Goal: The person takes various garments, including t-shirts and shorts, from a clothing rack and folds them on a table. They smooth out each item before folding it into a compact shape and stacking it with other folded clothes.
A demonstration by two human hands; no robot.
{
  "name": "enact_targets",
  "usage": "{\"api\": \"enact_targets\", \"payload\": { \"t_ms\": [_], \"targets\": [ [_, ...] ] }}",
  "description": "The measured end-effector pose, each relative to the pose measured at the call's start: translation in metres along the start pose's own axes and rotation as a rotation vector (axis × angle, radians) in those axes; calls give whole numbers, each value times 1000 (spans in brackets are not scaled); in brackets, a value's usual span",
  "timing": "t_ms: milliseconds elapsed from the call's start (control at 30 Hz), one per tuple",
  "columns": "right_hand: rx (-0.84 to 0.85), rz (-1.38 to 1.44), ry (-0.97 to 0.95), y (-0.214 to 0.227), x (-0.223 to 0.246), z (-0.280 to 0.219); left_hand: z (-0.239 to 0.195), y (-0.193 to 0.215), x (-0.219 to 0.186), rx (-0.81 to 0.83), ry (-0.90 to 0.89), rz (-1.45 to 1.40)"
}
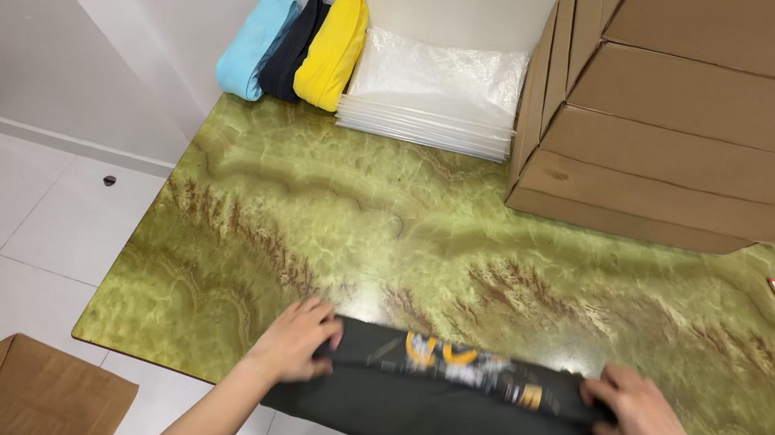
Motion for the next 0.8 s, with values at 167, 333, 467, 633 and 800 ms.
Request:
{"api": "enact_targets", "payload": {
  "t_ms": [167,333,467,633,800],
  "targets": [
    [65,165,-225,0,1,-19,-11,-12,7,-129,54,-117],
    [230,129,-293,-9,8,12,24,-27,19,-13,204,-138],
    [252,34,-301,-8,5,37,35,-31,25,42,121,-68],
    [112,272,-405,30,22,37,32,-21,22,-93,127,-42],
    [475,-47,-305,-21,33,-13,26,-33,31,-104,160,-146]
  ]
}}
Point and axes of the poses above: each hand's wrist, its own z-axis towards the middle knuckle, its own y-axis out of the back of the hand, x = y × z, the point moved 3 cm from there along z, towards the middle knuckle, and after that the axes turned 9 degrees about -x, right-handed, at the moved point
